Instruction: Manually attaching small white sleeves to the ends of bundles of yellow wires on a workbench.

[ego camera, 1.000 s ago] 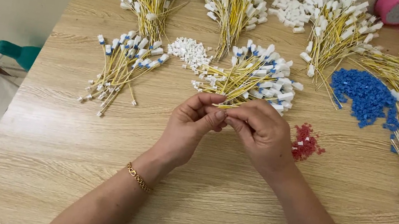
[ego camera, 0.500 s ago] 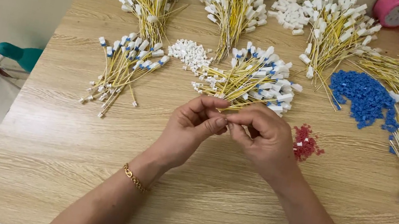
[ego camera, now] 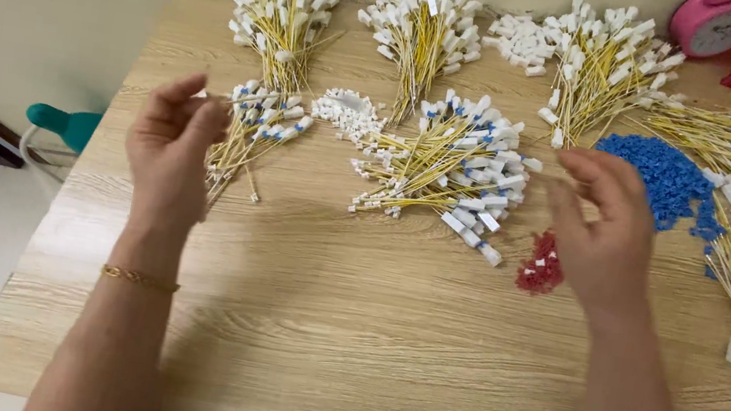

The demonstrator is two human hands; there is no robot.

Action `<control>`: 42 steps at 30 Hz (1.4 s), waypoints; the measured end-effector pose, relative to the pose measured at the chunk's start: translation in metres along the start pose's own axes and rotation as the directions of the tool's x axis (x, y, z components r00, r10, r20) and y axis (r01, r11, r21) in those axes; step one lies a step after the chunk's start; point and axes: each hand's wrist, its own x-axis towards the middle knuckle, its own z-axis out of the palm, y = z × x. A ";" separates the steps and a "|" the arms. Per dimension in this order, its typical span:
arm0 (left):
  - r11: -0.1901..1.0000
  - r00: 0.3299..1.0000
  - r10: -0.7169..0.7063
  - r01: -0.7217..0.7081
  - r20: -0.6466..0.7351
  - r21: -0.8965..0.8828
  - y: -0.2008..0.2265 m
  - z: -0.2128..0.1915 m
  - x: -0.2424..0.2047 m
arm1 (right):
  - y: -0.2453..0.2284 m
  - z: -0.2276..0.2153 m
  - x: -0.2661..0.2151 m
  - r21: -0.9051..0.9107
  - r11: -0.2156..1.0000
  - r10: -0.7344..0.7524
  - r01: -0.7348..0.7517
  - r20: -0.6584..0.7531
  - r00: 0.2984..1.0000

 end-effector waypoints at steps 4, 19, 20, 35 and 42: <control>0.966 0.998 -0.039 0.051 -0.054 0.253 -0.010 -0.046 -0.006 | -0.010 -0.032 -0.008 -0.049 0.986 0.159 -0.157 0.039 0.987; 0.454 0.860 -0.253 -0.299 0.443 0.839 -0.005 0.087 -0.049 | 0.029 -0.076 -0.068 -0.547 0.675 0.652 -0.495 0.129 0.747; 0.423 0.849 -0.231 -0.352 0.475 0.835 -0.012 0.091 -0.048 | 0.028 -0.073 -0.065 -0.570 0.684 0.634 -0.456 0.154 0.758; 0.496 0.881 -0.032 -0.396 0.473 0.772 -0.027 0.099 -0.061 | 0.035 -0.040 -0.022 -0.548 0.735 0.604 -0.399 0.264 0.752; 0.503 0.888 0.059 -0.421 0.456 0.755 -0.043 0.098 -0.061 | 0.055 -0.036 -0.025 -0.649 0.747 0.439 -0.147 0.313 0.842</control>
